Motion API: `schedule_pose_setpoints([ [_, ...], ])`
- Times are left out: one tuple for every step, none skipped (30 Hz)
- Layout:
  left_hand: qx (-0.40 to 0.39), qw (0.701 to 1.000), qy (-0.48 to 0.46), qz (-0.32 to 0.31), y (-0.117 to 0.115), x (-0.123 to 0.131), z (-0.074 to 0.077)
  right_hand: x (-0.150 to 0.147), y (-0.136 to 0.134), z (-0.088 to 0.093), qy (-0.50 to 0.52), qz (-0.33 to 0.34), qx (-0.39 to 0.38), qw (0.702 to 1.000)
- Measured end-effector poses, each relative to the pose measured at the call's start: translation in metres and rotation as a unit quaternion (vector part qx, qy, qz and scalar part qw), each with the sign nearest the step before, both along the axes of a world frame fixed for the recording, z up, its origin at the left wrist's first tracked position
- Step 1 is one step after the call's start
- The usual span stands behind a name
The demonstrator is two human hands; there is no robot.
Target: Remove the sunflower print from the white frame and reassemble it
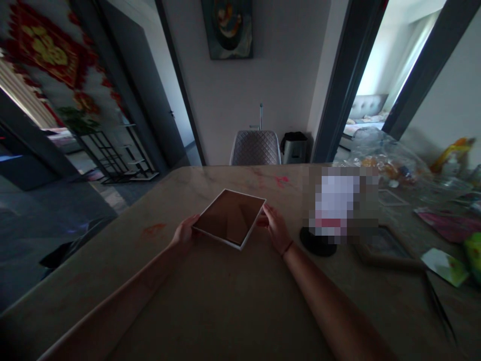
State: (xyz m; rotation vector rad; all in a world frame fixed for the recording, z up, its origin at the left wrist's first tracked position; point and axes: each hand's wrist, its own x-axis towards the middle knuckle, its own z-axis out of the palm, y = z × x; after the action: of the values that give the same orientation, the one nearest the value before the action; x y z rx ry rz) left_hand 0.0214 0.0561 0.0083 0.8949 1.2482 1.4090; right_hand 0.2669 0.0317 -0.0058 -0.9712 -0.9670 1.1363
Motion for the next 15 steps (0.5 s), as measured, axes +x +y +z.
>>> schedule_pose_setpoints([
  [0.002, 1.000, 0.008, -0.008, 0.0007, -0.0001, -0.0013, -0.0008, 0.0013, -0.0006, 0.008, 0.008, -0.011, 1.000],
  [0.004, 1.000, 0.017, -0.019, 0.0012, -0.0002, -0.0026, -0.0016, 0.0026, -0.0013, 0.011, 0.013, -0.025, 1.000],
  [0.007, 0.999, 0.028, -0.029, 0.0014, -0.0002, -0.0037, -0.0023, 0.0038, -0.0019, 0.007, 0.018, -0.036, 0.999],
  [0.010, 0.999, 0.040, -0.034, 0.0013, 0.0000, -0.0048, -0.0029, 0.0046, -0.0023, -0.005, 0.020, -0.043, 0.999],
  [0.015, 0.998, 0.053, -0.037, 0.0010, 0.0003, -0.0058, -0.0034, 0.0051, -0.0026, -0.019, 0.019, -0.045, 0.999],
  [0.021, 0.997, 0.068, -0.037, 0.0004, 0.0008, -0.0066, -0.0036, 0.0053, -0.0030, -0.033, 0.020, -0.044, 0.998],
  [0.028, 0.995, 0.085, -0.036, -0.0003, 0.0013, -0.0073, -0.0037, 0.0054, -0.0035, -0.044, 0.022, -0.038, 0.998],
  [0.037, 0.993, 0.105, -0.033, -0.0011, 0.0019, -0.0078, -0.0035, 0.0055, -0.0041, -0.053, 0.023, -0.030, 0.998],
  [0.046, 0.990, 0.129, -0.028, -0.0019, 0.0024, -0.0080, -0.0033, 0.0057, -0.0049, -0.060, 0.022, -0.023, 0.998],
  [0.055, 0.986, 0.156, -0.022, -0.0027, 0.0028, -0.0079, -0.0029, 0.0061, -0.0058, -0.068, 0.017, -0.016, 0.997],
  [0.065, 0.980, 0.185, -0.015, -0.0035, 0.0031, -0.0076, -0.0025, 0.0067, -0.0068, -0.080, 0.006, -0.009, 0.997],
  [0.075, 0.974, 0.215, -0.009, -0.0043, 0.0032, -0.0071, -0.0020, 0.0073, -0.0077, -0.099, -0.009, -0.003, 0.995],
  [0.085, 0.966, 0.246, -0.006, -0.0052, 0.0033, -0.0064, -0.0016, 0.0080, -0.0085, -0.120, -0.029, 0.002, 0.992],
  [0.093, 0.957, 0.275, -0.005, -0.0062, 0.0033, -0.0056, -0.0013, 0.0085, -0.0093, -0.143, -0.050, 0.005, 0.988],
  [0.101, 0.949, 0.300, -0.004, -0.0073, 0.0033, -0.0048, -0.0011, 0.0089, -0.0100, -0.166, -0.068, 0.008, 0.984],
])
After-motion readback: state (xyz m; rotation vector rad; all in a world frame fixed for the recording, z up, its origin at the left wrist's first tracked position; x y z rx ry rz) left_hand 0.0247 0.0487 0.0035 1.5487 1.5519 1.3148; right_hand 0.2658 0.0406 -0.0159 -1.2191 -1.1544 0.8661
